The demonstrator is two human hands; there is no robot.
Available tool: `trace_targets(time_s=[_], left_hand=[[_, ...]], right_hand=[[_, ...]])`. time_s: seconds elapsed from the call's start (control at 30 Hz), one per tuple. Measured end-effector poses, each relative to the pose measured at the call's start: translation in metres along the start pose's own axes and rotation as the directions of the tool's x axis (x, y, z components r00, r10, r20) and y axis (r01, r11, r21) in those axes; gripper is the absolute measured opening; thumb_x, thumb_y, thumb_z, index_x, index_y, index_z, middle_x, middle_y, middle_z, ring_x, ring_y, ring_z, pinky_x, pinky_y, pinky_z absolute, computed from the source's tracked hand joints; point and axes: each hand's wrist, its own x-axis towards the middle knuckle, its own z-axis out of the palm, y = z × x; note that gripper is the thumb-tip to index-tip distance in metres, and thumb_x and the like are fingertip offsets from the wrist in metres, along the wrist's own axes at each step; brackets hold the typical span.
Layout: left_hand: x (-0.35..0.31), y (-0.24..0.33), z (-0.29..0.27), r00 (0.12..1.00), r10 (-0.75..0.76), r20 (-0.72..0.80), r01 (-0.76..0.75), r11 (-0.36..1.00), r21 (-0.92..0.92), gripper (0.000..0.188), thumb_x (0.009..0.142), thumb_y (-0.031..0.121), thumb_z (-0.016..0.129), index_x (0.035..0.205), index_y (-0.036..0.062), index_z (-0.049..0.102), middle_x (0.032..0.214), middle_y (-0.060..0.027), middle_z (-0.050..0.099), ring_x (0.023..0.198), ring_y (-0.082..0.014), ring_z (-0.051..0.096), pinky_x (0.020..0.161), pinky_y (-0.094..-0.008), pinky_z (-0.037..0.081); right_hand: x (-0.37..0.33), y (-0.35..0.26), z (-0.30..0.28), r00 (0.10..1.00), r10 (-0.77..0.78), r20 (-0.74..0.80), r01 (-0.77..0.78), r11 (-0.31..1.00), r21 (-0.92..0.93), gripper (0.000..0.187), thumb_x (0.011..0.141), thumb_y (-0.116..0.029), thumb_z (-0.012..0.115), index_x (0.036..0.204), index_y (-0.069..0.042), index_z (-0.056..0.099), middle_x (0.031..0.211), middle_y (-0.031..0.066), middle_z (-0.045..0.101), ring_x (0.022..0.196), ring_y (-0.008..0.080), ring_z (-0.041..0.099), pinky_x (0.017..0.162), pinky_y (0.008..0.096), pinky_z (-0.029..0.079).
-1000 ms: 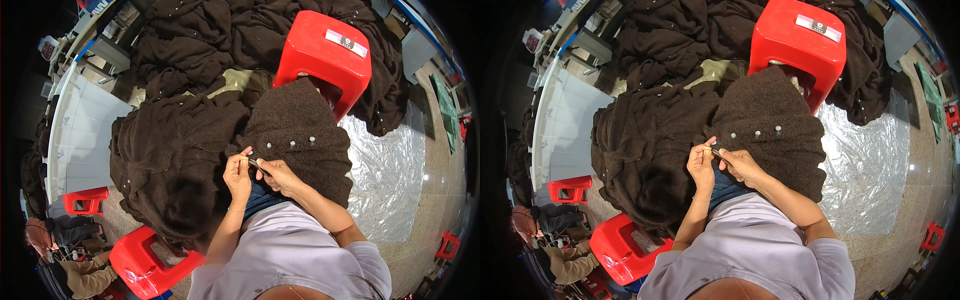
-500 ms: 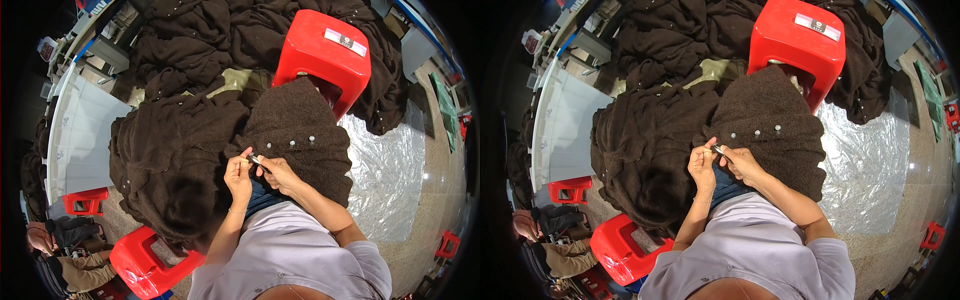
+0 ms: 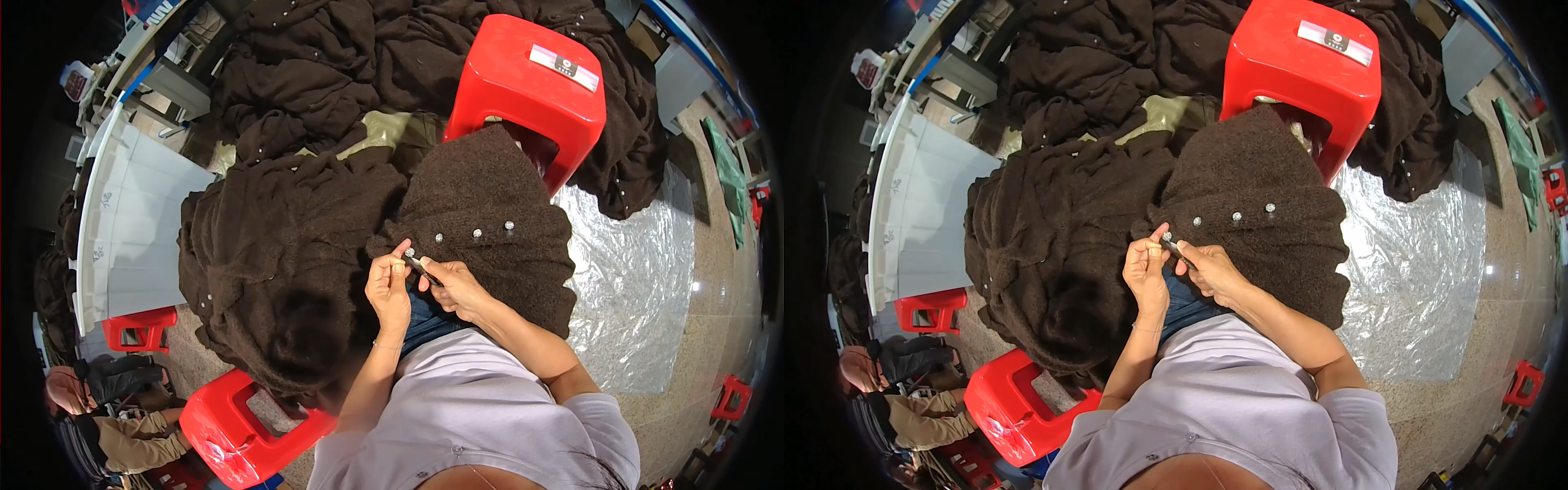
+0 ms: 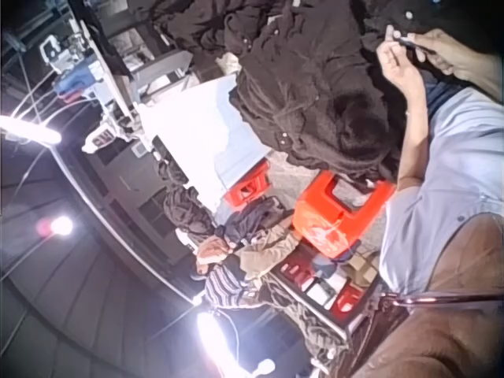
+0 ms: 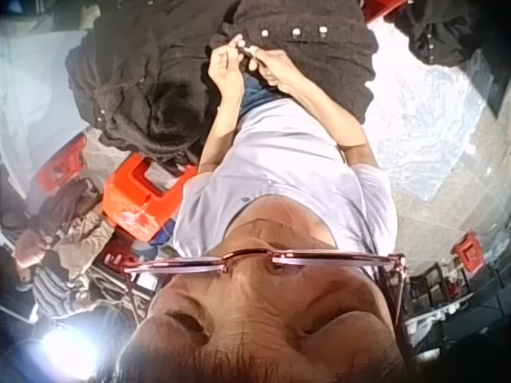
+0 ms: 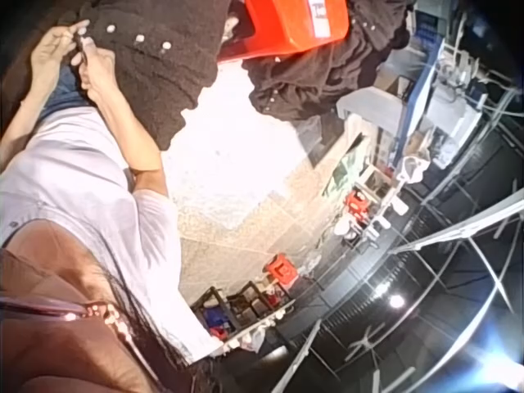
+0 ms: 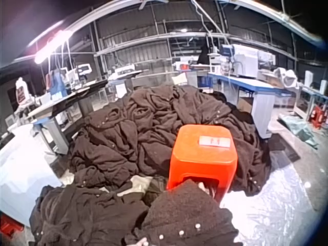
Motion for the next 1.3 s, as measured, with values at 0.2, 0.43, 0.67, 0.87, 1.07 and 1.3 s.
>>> trace_targets(time_s=[0.2,0.43,0.67,0.87,1.07,1.3], left_hand=[[-0.001,0.001,0.001,1.000,0.006,0.022,-0.005,1.000,-0.016,0.008,0.099,0.000,0.047,0.103,0.0007,0.054,0.127,-0.0215,0.059,0.109,-0.0163,0.059,0.091,-0.0317,0.052],[0.001,0.002,0.002,0.999,-0.032,-0.013,0.030,0.993,-0.114,0.007,0.099,0.001,0.048,0.102,0.0002,0.054,0.129,-0.0229,0.058,0.108,-0.0165,0.059,0.088,-0.0303,0.052],[-0.001,0.001,-0.001,1.000,-0.012,0.026,0.014,0.998,-0.063,0.006,0.100,0.001,0.048,0.102,-0.0002,0.054,0.131,-0.0238,0.057,0.107,-0.0149,0.059,0.090,-0.0299,0.052],[-0.003,-0.001,0.001,0.998,0.001,0.058,0.001,1.000,-0.026,0.005,0.100,0.001,0.048,0.101,-0.0008,0.052,0.133,-0.0244,0.055,0.108,-0.0166,0.059,0.091,-0.0302,0.051],[-0.005,0.000,0.002,0.998,0.017,0.058,-0.014,0.999,-0.043,0.005,0.099,0.002,0.049,0.100,-0.0008,0.052,0.131,-0.0239,0.056,0.111,-0.0187,0.059,0.091,-0.0307,0.052],[0.014,0.011,-0.037,0.998,-0.039,-0.048,0.046,0.986,0.162,0.014,0.100,0.014,0.052,0.097,0.0002,0.054,0.079,-0.0145,0.067,0.068,-0.0165,0.065,0.061,-0.0269,0.051]], right_hand=[[0.004,-0.002,-0.005,1.000,-0.021,0.005,0.021,0.998,0.061,0.046,0.099,-0.042,0.052,0.073,-0.005,0.057,0.046,-0.0078,0.029,0.036,0.0032,0.019,0.036,0.0227,0.011],[-0.001,-0.001,-0.003,1.000,0.005,0.014,-0.005,1.000,0.006,0.047,0.098,-0.044,0.053,0.073,-0.005,0.057,0.046,-0.0081,0.028,0.037,0.0030,0.019,0.036,0.0226,0.011],[0.000,-0.002,0.000,1.000,0.009,0.015,-0.009,1.000,-0.011,0.046,0.098,-0.044,0.053,0.072,-0.006,0.057,0.047,-0.0079,0.031,0.037,0.0030,0.018,0.036,0.0231,0.010],[0.000,-0.003,-0.003,1.000,0.013,0.009,-0.013,0.999,0.039,0.046,0.098,-0.043,0.053,0.073,-0.005,0.057,0.047,-0.0087,0.027,0.037,0.0030,0.017,0.037,0.0223,0.011],[0.000,0.003,-0.003,0.999,-0.041,-0.017,0.042,0.998,0.036,0.042,0.099,-0.040,0.054,0.073,-0.007,0.058,0.047,-0.0086,0.030,0.037,0.0033,0.019,0.036,0.0224,0.012],[-0.030,0.009,-0.018,0.970,-0.241,0.017,0.241,0.966,-0.097,0.042,0.099,-0.040,0.054,0.074,-0.006,0.058,0.050,-0.0086,0.033,0.040,0.0021,0.023,0.040,0.0216,0.016]])
